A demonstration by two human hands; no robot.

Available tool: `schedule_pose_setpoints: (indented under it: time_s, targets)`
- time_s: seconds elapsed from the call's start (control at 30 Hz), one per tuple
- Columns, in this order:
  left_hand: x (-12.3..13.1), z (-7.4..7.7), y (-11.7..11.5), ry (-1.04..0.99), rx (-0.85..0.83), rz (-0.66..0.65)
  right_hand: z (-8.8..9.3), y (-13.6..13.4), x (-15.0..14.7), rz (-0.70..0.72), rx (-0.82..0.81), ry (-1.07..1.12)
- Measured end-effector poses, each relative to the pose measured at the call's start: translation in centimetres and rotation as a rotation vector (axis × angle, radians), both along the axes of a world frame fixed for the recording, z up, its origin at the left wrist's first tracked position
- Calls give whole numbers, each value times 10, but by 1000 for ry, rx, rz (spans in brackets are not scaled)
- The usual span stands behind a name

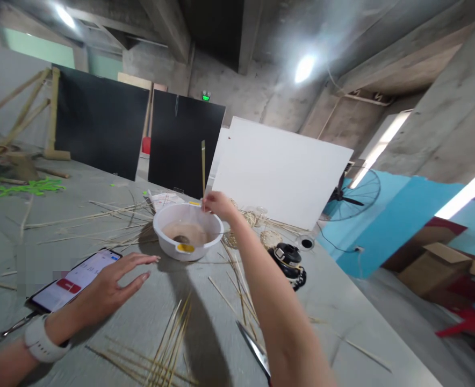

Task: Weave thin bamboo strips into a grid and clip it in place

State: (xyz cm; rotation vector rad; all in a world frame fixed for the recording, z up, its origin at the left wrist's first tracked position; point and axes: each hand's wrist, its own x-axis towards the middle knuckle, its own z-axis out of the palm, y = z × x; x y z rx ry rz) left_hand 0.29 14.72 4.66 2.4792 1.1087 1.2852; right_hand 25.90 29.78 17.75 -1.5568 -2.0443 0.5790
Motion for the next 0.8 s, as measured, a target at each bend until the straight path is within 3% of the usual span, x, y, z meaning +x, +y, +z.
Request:
schedule_pose_setpoints:
  time_s: [0.17, 0.3, 0.4, 0.47, 0.53, 0.57, 0.7, 0.8]
  targets:
    - [0, 3, -5, 1, 8, -66, 51, -45, 36, -158, 354, 268]
    - [-1, 4, -10, -7, 27, -123, 69, -116, 71, -282, 594, 391]
    - [0, 8, -14, 19, 29, -170, 71, -175, 107, -347, 784, 390]
    - [3, 10, -18, 62, -4, -209, 59, -209, 131, -364, 744, 273]
    - [5, 12, -23, 143, -38, -256, 36, -238, 148, -310, 473, -267]
    - [5, 12, -27, 206, -52, -279, 20, -251, 152, -303, 423, -413]
    - [-3, 2, -67, 419, -139, -278, -48, -300, 133, -201, 355, -469]
    - [-11, -17, -115, 437, -369, -222, -92, -336, 101, -31, 265, -500]
